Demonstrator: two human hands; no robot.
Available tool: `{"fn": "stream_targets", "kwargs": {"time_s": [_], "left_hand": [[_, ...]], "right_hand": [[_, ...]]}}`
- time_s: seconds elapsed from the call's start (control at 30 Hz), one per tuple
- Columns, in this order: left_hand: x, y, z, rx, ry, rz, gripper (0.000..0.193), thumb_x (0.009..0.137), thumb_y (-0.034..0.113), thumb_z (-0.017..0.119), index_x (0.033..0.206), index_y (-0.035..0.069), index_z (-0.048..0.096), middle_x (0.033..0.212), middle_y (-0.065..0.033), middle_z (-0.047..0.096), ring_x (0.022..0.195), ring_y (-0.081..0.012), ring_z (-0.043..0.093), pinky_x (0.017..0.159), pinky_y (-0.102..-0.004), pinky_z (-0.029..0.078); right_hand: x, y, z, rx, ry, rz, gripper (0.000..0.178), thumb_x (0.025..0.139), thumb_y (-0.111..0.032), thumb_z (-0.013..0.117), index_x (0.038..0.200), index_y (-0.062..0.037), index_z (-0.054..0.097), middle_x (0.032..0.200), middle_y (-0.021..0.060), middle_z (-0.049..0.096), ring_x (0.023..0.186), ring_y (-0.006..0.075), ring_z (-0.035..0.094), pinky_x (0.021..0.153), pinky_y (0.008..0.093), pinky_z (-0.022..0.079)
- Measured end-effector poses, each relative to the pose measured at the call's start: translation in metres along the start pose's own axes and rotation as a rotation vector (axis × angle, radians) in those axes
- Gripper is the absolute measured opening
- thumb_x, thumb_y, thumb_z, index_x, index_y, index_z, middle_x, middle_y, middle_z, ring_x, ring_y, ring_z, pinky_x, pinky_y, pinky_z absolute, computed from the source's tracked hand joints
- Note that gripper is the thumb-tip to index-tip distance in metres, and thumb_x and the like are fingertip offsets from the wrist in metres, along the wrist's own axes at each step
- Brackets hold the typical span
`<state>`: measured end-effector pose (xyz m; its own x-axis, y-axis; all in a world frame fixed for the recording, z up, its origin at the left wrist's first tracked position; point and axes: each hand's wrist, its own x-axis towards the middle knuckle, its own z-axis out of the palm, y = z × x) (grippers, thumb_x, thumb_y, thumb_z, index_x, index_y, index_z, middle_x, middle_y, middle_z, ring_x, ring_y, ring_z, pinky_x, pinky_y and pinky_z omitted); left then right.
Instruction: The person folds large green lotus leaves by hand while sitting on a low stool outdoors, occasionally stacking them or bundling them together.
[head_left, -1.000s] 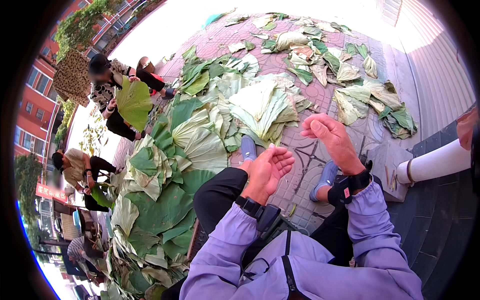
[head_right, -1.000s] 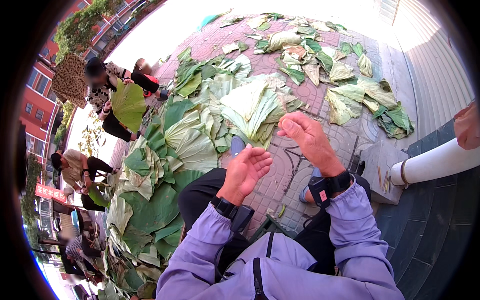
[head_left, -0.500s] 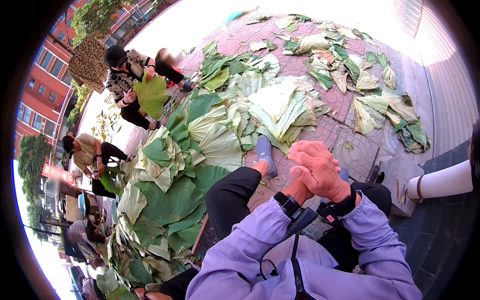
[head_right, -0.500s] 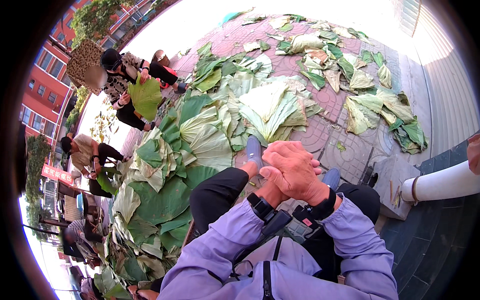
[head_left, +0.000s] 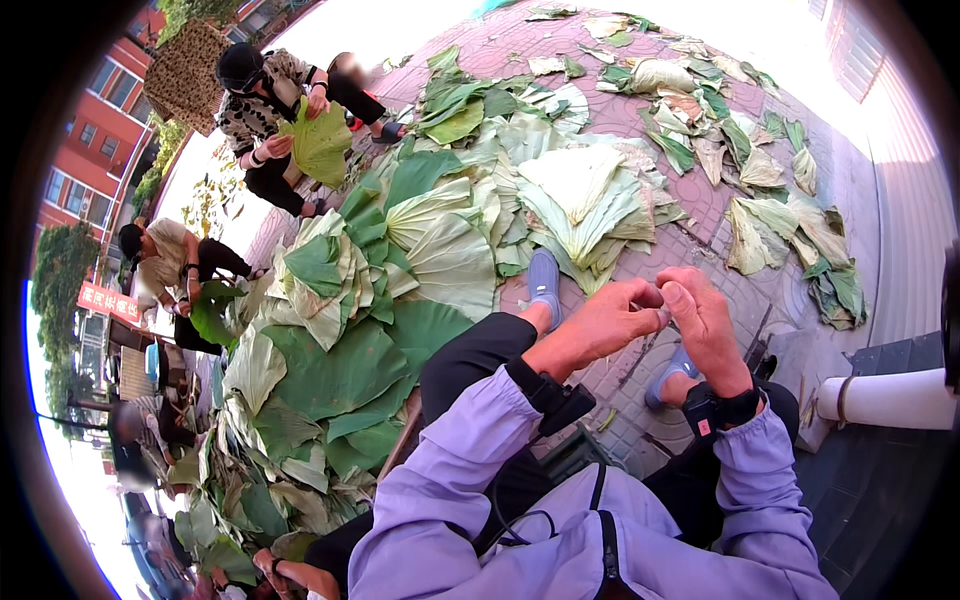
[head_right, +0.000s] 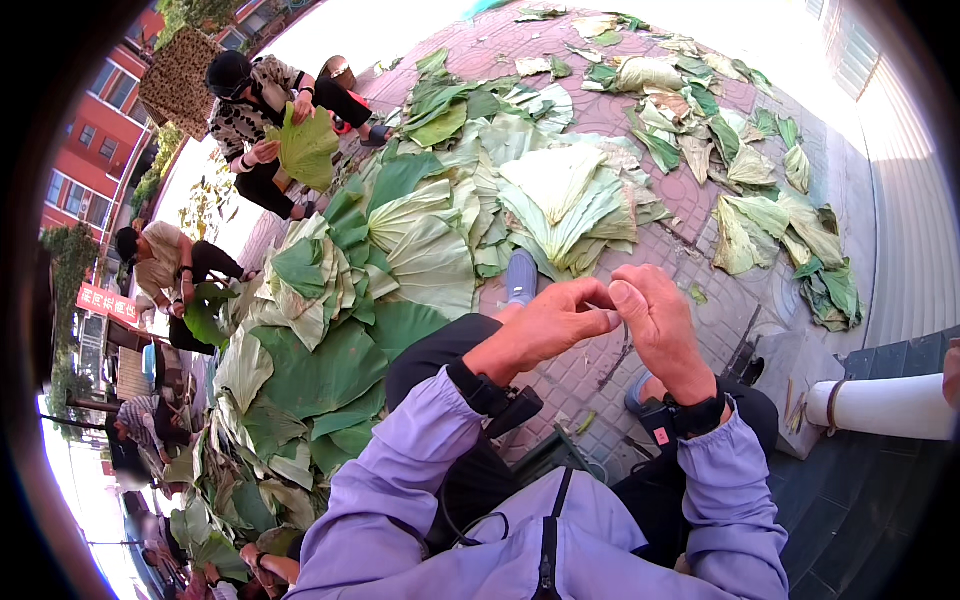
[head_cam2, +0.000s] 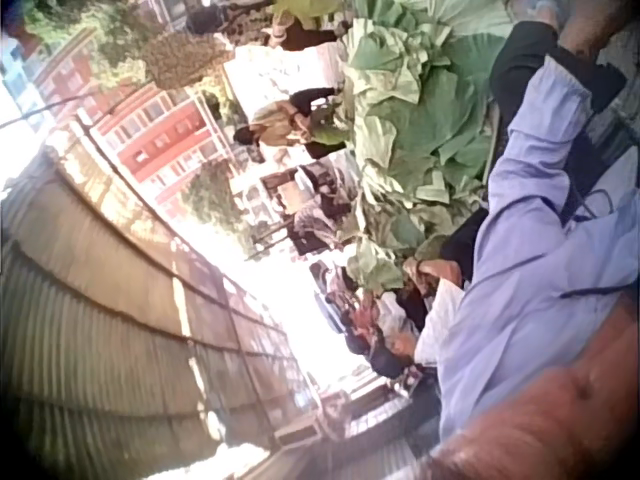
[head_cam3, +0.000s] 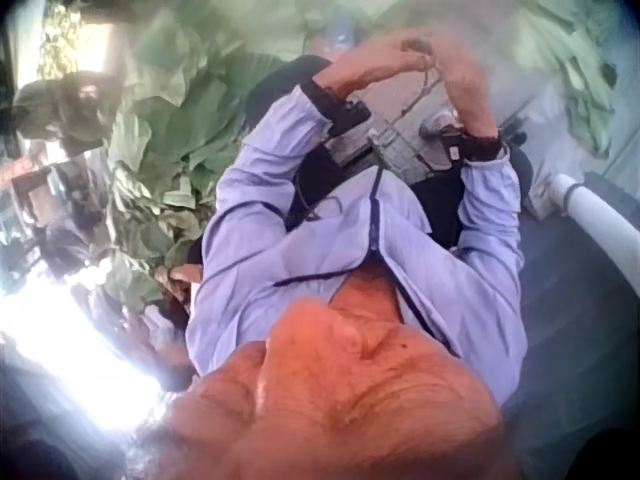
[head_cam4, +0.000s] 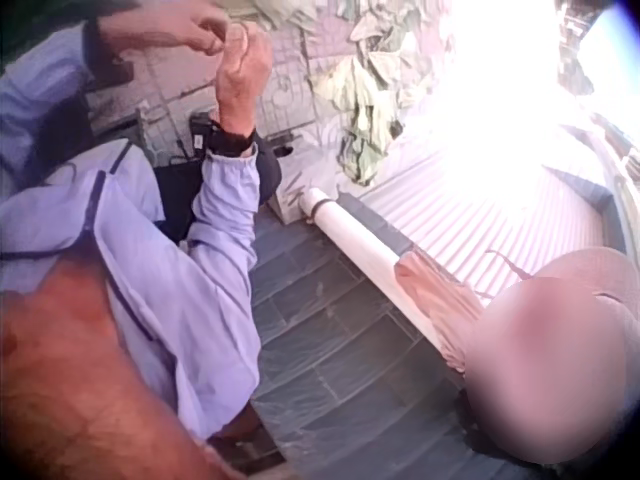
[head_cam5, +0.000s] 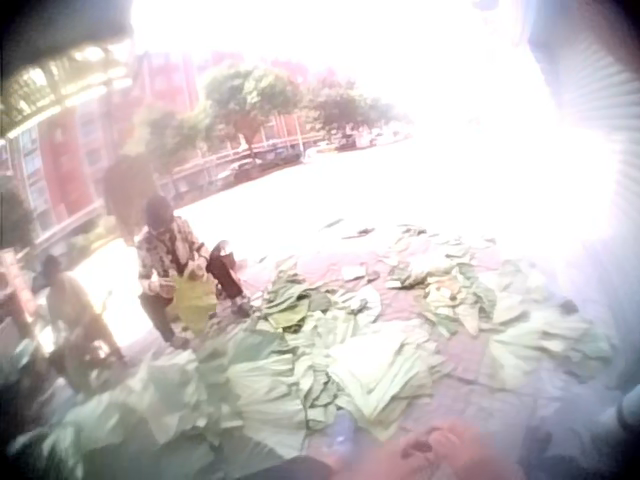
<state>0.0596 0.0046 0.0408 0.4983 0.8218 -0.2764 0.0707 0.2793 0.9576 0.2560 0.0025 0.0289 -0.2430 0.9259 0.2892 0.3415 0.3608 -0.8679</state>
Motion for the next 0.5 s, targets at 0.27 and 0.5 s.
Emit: {"fn": "stream_targets", "kwargs": {"time_s": [0.27, 0.5], "left_hand": [[-0.081, 0.038, -0.172, 0.132, 0.423, -0.054, 0.029, 0.102, 0.022, 0.065, 0.123, 0.003, 0.064, 0.114, -0.0043, 0.069, 0.100, -0.0144, 0.069, 0.088, -0.0289, 0.051], [-0.165, 0.020, -0.320, 0.219, 0.806, -0.194, 0.023, 0.100, 0.024, 0.066, 0.115, 0.007, 0.065, 0.103, -0.0017, 0.068, 0.090, -0.0145, 0.069, 0.079, -0.0294, 0.052]], "right_hand": [[0.001, 0.009, -0.015, 0.010, 0.056, 0.150, 0.028, 0.107, -0.027, 0.061, 0.112, -0.0003, 0.067, 0.088, -0.0003, 0.060, 0.082, 0.0088, 0.051, 0.074, 0.0258, 0.045], [0.015, 0.020, -0.004, -0.031, 0.011, 0.200, 0.025, 0.104, -0.023, 0.064, 0.111, 0.0004, 0.067, 0.089, 0.0021, 0.063, 0.082, 0.0105, 0.055, 0.075, 0.0275, 0.047]]}}
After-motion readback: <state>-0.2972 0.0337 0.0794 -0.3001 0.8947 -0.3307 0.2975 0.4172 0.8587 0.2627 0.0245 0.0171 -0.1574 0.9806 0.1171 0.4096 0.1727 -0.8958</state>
